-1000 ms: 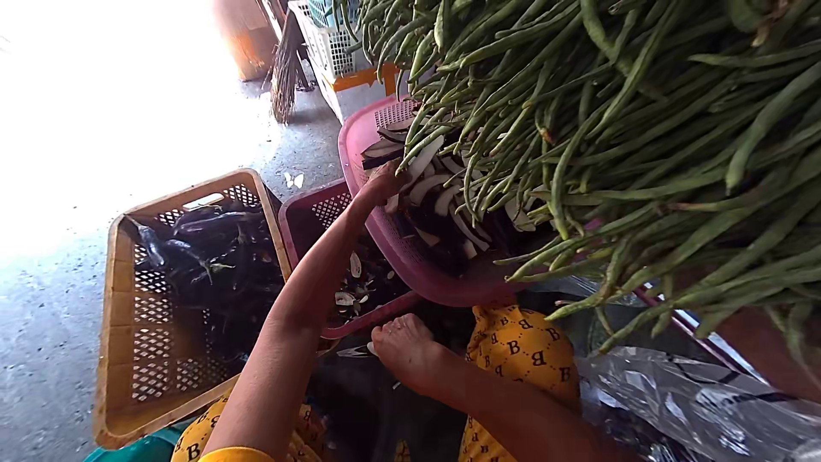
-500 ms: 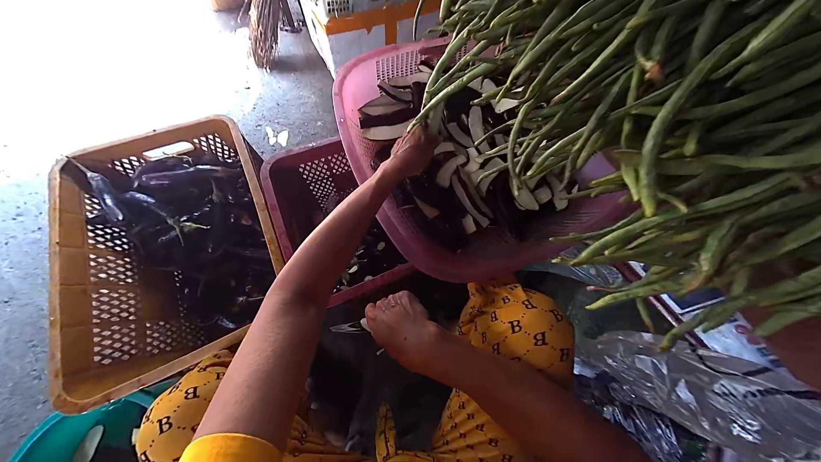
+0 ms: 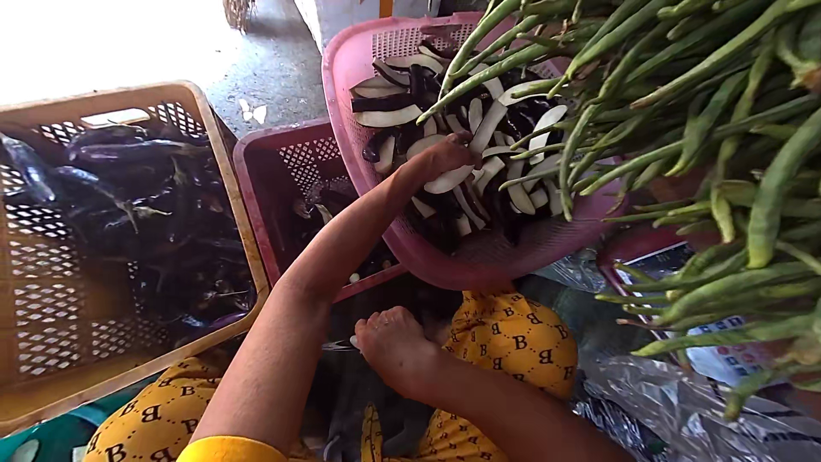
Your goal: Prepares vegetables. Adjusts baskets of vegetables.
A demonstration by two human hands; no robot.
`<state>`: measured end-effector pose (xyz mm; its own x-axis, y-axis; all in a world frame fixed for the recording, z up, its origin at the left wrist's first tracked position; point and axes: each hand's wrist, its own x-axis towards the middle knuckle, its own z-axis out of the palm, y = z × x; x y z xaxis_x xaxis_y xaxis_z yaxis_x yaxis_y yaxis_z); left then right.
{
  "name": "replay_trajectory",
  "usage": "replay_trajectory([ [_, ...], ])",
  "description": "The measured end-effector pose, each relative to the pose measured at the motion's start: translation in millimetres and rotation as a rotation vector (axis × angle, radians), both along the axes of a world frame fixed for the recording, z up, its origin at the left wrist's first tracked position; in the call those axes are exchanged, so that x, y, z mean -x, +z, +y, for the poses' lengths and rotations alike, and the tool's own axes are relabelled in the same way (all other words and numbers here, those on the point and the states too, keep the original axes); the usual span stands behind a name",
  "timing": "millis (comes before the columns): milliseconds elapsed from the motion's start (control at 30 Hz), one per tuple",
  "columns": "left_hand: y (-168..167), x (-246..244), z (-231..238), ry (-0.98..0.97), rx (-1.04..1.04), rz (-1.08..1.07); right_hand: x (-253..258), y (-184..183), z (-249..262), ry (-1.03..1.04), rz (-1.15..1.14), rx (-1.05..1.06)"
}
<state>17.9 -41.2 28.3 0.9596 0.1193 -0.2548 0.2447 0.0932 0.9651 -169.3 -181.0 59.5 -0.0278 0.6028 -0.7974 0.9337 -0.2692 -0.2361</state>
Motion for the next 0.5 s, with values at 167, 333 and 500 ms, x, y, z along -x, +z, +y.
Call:
replay_trajectory([
  [167, -10, -3, 5, 0.141, 0.067, -0.015, 3, -3, 2, 0.0, 0.005, -0.014],
  [333, -21, -9, 12, 0.257, 0.005, 0.009, 5, -5, 5, 0.014, -0.012, -0.007],
  [500, -9, -24, 55, 0.352, -0.76, 0.175, 7, 0, 8, 0.034, -0.001, 0.012],
])
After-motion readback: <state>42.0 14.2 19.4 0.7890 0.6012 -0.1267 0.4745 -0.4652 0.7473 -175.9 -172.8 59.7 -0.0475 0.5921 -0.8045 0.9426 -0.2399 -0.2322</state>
